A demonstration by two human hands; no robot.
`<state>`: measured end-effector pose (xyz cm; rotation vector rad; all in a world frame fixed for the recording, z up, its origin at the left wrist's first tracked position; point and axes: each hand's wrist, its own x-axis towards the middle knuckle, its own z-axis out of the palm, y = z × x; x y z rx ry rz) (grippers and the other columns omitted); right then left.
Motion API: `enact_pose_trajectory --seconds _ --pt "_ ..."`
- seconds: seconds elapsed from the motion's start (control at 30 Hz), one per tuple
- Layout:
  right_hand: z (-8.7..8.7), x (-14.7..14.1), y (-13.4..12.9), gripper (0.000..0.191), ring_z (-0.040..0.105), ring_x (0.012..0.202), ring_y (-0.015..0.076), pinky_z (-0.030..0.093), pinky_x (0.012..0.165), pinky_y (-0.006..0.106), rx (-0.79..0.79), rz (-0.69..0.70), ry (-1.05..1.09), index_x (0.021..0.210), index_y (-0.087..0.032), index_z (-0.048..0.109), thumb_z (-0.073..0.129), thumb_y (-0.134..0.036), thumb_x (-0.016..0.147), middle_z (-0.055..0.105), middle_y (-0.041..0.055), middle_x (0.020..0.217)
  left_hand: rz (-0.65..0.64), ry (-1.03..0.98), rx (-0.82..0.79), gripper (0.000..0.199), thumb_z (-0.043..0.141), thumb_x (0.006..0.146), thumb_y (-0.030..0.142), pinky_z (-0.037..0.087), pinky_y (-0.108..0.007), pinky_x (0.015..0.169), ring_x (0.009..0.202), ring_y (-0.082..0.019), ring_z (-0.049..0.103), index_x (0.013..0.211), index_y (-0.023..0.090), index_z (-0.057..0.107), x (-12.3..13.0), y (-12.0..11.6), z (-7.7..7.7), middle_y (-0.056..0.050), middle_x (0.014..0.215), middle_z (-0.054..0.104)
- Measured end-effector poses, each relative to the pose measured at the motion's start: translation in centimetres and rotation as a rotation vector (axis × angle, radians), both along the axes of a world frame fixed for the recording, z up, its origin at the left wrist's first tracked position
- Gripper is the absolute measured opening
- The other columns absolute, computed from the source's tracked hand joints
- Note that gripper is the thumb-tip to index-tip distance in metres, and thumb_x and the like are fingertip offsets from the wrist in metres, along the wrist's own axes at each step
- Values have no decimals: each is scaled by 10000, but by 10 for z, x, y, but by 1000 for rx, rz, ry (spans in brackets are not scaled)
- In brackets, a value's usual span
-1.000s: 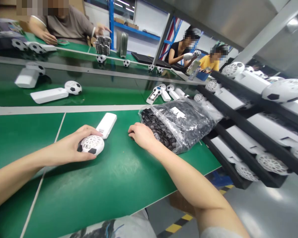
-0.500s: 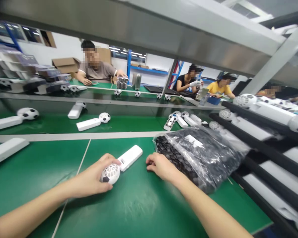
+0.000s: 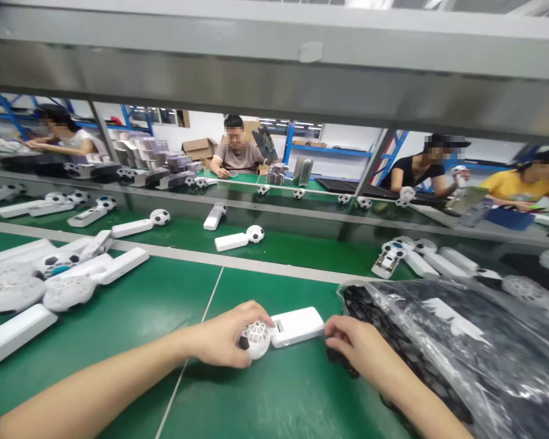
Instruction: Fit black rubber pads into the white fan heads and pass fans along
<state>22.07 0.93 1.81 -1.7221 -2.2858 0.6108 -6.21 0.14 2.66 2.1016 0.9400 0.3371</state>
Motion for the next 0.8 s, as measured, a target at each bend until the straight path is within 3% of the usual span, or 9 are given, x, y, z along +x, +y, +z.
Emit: enact_pose_trajectory --seconds 0.1,0.27,0.37,0.5,0.63,0.8 --pt "12 -9 -7 212 608 776 192 447 705 277 97 62 35 858 -210 645 447 -281 829 648 52 858 7 8 3 633 599 589 153 458 -344 836 1030 -252 492 1205 232 478 0 -1 1 -78 1181 444" --pt "25 -34 -22 143 597 705 161 447 658 258 109 132 116 842 -194 623 483 -221 853 649 24 772 5 -10 26 623 546 603 104 458 -318 825 1018 -230 502 1208 235 469 3 -3 -1 -69 1181 443" --pt "20 -50 -26 87 596 809 151 444 748 252 151 251 253 824 -195 650 568 -167 823 662 17 832 41 -16 26 565 548 629 118 446 -334 852 1023 -228 502 1178 232 478 6 -2 -5 -61 1166 452" --pt "12 -65 -24 83 601 771 125 442 750 230 141 360 367 812 -185 664 620 -117 793 677 4 809 121 -31 49 478 645 648 251 415 -369 896 1036 -237 493 1106 236 508 10 -2 -9 -39 1138 483" --pt "9 -74 -18 73 592 750 130 434 734 236 163 419 354 788 -165 652 622 -98 788 664 13 784 173 -43 76 400 654 663 300 409 -365 883 998 -232 507 1039 227 538 15 -4 -12 -28 1074 518" --pt "3 -78 -12 52 564 717 134 418 690 238 171 399 364 745 -160 625 645 -122 774 633 9 741 228 -110 174 265 586 691 215 412 -353 846 949 -217 511 953 212 552 20 -7 -19 -28 976 532"
